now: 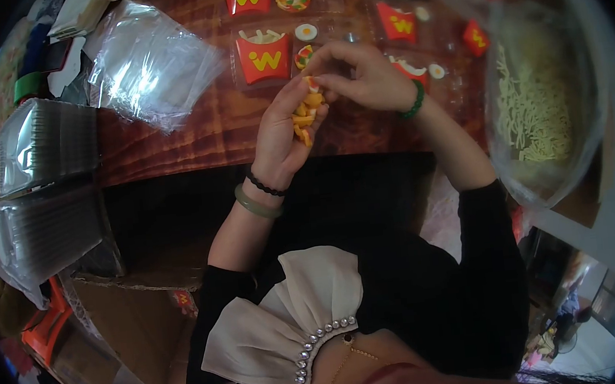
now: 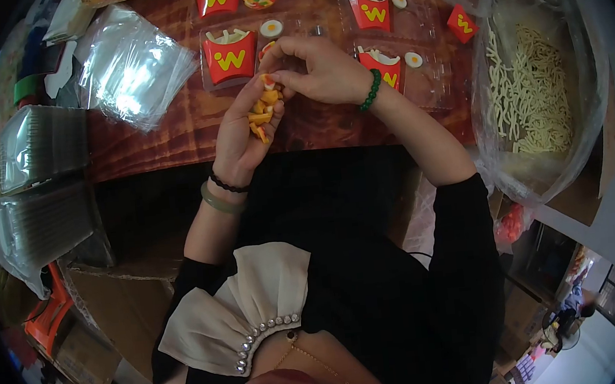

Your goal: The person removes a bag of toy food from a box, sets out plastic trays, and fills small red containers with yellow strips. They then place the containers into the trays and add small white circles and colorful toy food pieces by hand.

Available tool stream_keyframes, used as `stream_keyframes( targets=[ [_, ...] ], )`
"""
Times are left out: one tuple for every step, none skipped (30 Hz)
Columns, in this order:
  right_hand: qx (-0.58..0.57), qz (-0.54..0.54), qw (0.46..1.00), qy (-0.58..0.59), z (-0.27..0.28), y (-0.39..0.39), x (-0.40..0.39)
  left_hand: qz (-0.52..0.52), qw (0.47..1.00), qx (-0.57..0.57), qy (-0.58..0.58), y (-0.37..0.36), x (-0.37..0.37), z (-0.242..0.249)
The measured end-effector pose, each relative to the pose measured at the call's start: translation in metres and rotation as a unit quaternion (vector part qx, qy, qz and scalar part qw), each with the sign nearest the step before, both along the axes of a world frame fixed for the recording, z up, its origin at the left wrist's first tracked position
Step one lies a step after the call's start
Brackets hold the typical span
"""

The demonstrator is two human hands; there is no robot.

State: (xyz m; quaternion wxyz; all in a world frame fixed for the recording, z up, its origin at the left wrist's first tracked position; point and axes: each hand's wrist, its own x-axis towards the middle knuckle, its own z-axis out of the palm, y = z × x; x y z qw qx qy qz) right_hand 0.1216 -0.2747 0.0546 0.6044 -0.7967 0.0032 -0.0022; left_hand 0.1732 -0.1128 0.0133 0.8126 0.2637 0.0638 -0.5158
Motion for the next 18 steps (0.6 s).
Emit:
stream_keyframes(
  targets=[
    [-0.001,0.002,1.0,0.0,0.0,-0.002,0.001,-0.003,1.0,-0.005,-0.007,0.0,0.0,0.002],
    [0.018,-0.007,0.999,0.026,-0.001,-0.005,0.002,-0.005,1.0,-0.01,-0.013,0.0,0.0,0.003],
    [0.036,-0.016,0.998,0.052,-0.002,-0.008,0.003,-0.004,1.0,-0.009,-0.013,0.0,0.0,0.004],
    [0.036,-0.015,0.998,0.051,-0.003,-0.01,0.003,0.008,0.999,0.013,-0.029,-0.001,-0.001,0.005],
    [0.005,0.005,0.998,0.064,-0.004,-0.012,0.003,0.02,0.998,0.036,-0.044,-0.002,-0.001,0.005],
    [-0.025,0.025,0.996,0.077,-0.004,-0.013,0.003,0.02,0.998,0.036,-0.044,-0.002,-0.002,0.004],
    [-0.025,0.025,0.996,0.077,-0.003,-0.012,0.002,0.021,0.998,0.037,-0.051,-0.002,-0.003,0.002],
    [-0.006,0.008,0.997,0.079,0.001,-0.01,0.001,0.022,0.997,0.038,-0.059,-0.002,-0.004,0.0],
    [0.014,-0.009,0.997,0.082,0.002,-0.009,0.0,0.022,0.997,0.038,-0.059,-0.002,-0.003,-0.001],
    [0.014,-0.009,0.996,0.082,0.001,-0.013,0.001,0.016,0.998,0.017,-0.056,0.0,-0.002,-0.002],
    [-0.05,-0.015,0.998,0.024,-0.001,-0.02,0.004,0.01,0.998,-0.004,-0.054,0.002,0.0,-0.003],
    [-0.114,-0.02,0.993,-0.034,-0.004,-0.027,0.008,0.009,0.998,-0.003,-0.054,0.004,0.001,-0.004],
    [-0.113,-0.022,0.993,-0.033,-0.008,-0.033,0.013,0.022,0.999,0.002,-0.038,0.005,0.003,-0.005],
    [-0.194,0.009,0.979,-0.062,-0.012,-0.04,0.018,0.035,0.999,0.007,-0.022,0.005,0.005,-0.006],
    [-0.275,0.041,0.956,-0.091,-0.014,-0.045,0.022,0.035,0.999,0.006,-0.023,0.004,0.007,-0.008],
    [-0.276,0.041,0.956,-0.092,-0.019,-0.044,0.023,0.04,0.999,-0.007,-0.006,0.003,0.008,-0.011],
    [-0.279,0.044,0.956,-0.078,-0.025,-0.042,0.025,0.045,0.999,-0.02,0.01,0.002,0.008,-0.013],
    [-0.283,0.048,0.956,-0.065,-0.029,-0.04,0.026,0.046,0.999,-0.02,0.01,0.002,0.008,-0.014]
  ],
)
